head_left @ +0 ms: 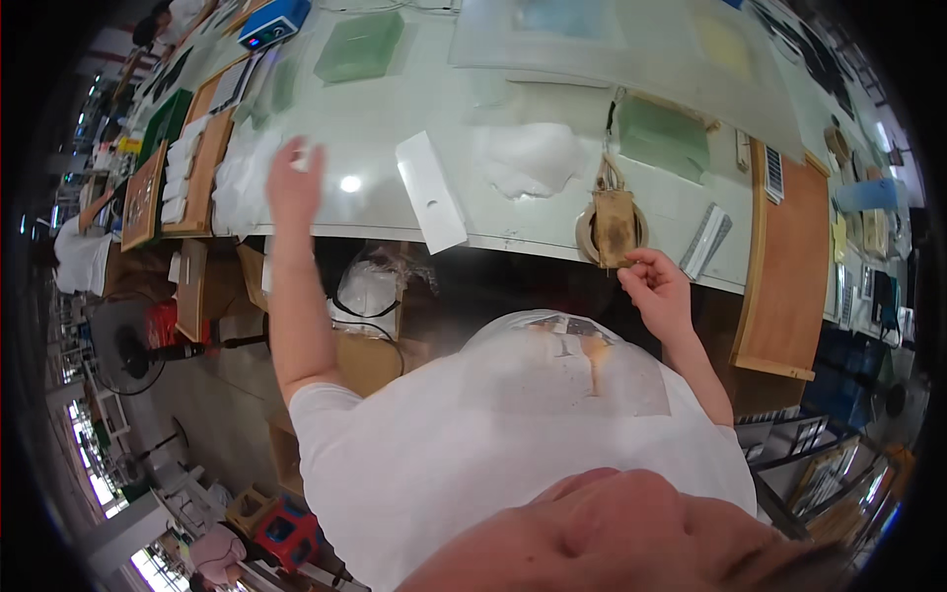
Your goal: Assembling small solar panel components by placing individual solar cells onto a backing strip at a workbench.
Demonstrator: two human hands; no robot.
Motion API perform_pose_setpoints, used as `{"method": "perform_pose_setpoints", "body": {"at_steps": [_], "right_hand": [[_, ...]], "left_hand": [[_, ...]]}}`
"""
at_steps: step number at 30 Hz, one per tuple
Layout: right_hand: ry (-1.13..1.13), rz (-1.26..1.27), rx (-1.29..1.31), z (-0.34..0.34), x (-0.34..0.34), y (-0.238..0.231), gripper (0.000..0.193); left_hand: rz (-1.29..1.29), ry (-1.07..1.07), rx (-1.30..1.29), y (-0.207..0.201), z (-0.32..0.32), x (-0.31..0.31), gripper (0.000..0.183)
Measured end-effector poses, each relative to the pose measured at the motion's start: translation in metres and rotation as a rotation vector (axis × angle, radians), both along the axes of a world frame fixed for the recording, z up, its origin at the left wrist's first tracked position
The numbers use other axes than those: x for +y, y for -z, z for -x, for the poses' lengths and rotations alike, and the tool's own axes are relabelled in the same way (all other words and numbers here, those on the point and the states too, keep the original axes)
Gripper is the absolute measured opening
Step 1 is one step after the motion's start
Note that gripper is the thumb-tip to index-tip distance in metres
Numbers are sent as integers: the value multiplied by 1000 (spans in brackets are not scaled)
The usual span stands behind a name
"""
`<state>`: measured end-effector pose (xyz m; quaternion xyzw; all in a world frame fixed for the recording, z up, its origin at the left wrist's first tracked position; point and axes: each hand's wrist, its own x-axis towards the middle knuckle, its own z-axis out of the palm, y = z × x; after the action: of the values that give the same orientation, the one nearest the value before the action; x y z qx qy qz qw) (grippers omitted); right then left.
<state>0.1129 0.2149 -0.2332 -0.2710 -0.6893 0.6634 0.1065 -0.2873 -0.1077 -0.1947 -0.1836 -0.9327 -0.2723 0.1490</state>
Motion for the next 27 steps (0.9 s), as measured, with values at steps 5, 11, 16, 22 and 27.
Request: {"method": "perform_pose_setpoints", "body": {"at_steps": [5, 11, 16, 22, 27], "right_hand": [[-50, -5, 40, 0, -3, -2, 23], [-1, -116, 5, -13, 1, -2, 22], [-9, -79, -5, -21, 6, 6, 21], [8, -103, 24, -14, 3, 0, 21], [7, -188, -14, -15, 6, 6, 22]], "left_hand": [[-96, 605, 29, 35, -111, 132, 15], [194, 672, 142, 53, -140, 200, 7], [441, 676, 19, 28, -148, 213, 11], [570, 748, -160, 11, -134, 229, 15], [248, 594, -521, 15, -101, 216, 26]]}}
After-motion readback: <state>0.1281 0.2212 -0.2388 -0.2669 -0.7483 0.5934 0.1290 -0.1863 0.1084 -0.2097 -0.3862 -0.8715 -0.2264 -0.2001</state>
